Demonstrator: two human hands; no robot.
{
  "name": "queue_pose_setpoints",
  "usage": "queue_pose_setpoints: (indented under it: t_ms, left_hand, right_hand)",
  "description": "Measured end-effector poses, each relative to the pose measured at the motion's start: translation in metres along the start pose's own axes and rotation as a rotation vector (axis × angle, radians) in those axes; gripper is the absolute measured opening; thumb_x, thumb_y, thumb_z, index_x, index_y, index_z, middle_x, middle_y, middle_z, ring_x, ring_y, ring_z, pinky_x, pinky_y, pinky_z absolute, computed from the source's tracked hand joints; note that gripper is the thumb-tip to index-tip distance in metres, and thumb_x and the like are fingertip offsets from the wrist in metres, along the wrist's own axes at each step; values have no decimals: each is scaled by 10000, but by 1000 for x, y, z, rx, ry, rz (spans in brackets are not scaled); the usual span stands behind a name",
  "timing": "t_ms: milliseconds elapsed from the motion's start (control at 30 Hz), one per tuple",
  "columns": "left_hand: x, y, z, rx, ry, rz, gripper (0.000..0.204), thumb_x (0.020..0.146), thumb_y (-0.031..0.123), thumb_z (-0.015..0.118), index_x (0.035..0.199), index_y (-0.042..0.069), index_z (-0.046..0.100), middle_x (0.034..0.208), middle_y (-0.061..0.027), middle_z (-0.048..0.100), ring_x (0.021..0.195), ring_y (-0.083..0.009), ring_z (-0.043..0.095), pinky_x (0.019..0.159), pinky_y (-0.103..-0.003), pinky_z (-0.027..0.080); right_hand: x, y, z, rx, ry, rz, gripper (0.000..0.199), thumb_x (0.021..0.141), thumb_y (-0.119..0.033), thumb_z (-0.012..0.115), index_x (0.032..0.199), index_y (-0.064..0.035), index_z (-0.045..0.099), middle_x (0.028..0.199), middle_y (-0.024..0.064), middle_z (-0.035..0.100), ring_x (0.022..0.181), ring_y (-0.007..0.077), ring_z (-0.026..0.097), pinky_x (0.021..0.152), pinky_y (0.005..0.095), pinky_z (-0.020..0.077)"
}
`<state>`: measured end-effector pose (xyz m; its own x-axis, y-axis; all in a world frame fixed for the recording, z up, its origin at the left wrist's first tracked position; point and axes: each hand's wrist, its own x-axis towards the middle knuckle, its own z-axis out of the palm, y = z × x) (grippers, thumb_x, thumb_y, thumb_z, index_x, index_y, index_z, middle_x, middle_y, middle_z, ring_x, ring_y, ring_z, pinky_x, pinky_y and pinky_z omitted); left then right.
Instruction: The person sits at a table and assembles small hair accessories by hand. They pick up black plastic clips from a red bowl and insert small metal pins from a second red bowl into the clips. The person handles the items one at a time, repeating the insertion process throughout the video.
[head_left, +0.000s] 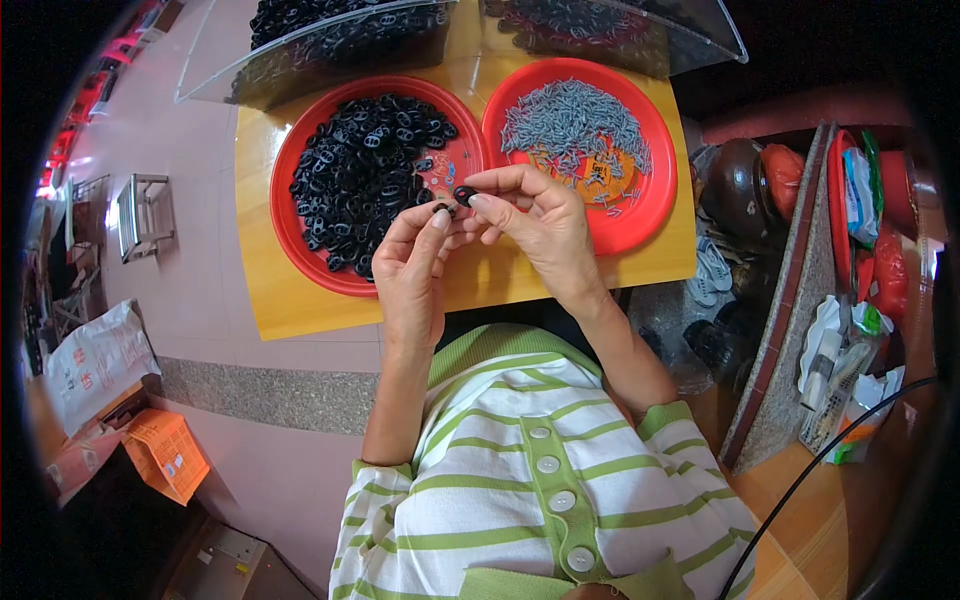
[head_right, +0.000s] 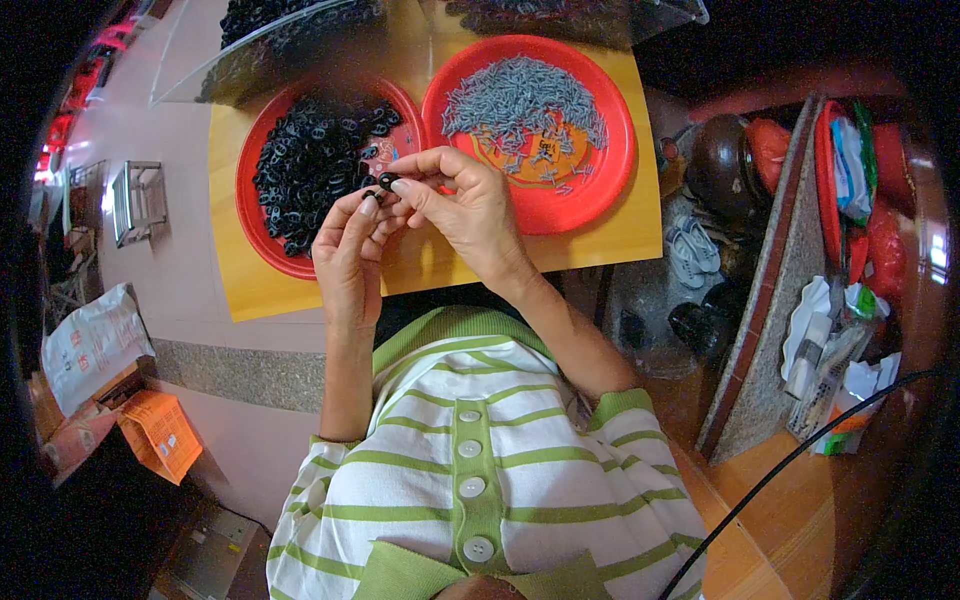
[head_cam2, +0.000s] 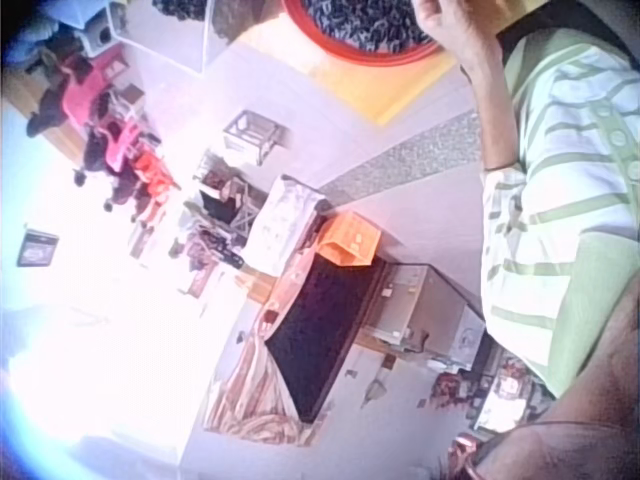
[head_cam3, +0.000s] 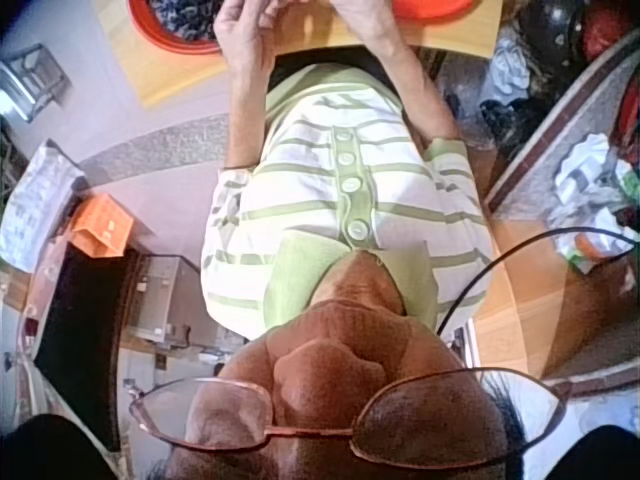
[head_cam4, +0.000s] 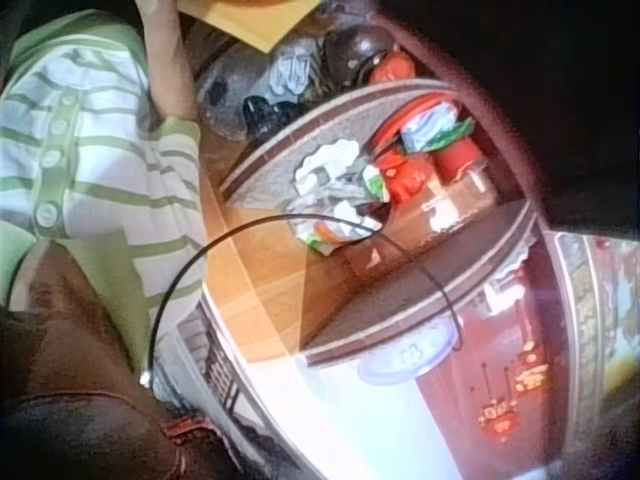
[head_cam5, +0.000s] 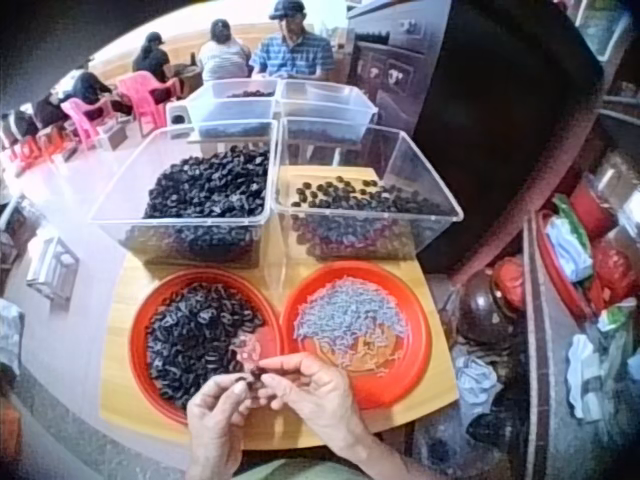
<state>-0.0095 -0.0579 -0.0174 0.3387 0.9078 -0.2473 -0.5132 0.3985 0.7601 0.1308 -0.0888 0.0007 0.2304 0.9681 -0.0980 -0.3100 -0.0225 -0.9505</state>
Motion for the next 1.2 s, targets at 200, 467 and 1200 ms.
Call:
queue_pose_setpoints:
  t_ms: [200, 467, 1200]
  left_hand:
    - [-1, 0, 0, 44, 7, 4, 135, 909, 71, 581, 1015, -7, 614, 944, -90, 667, 827, -134, 641, 767, -258, 510]
    - [-1, 0, -2, 73, 11, -18, 155, 900, 84, 604, 1019, -13, 632, 874, -53, 660, 746, -84, 605, 690, -214, 483]
    - [-1, -1, 1, 147, -37, 50, 193, 903, 72, 598, 1065, -21, 644, 886, -42, 659, 749, -74, 581, 701, -208, 474]
  right_hand:
    - [1, 2, 1, -13, -4, -3, 168, 887, -57, 609, 1041, 10, 610, 933, 53, 658, 769, 66, 615, 634, 197, 520]
    - [0, 2, 2, -51, 8, -34, 168, 880, -54, 613, 1038, 4, 617, 948, 48, 655, 784, 64, 605, 630, 205, 522]
    - [-2, 0, 4, -61, 3, -90, 111, 876, 12, 595, 981, 39, 614, 818, 50, 639, 696, 63, 597, 613, 199, 505]
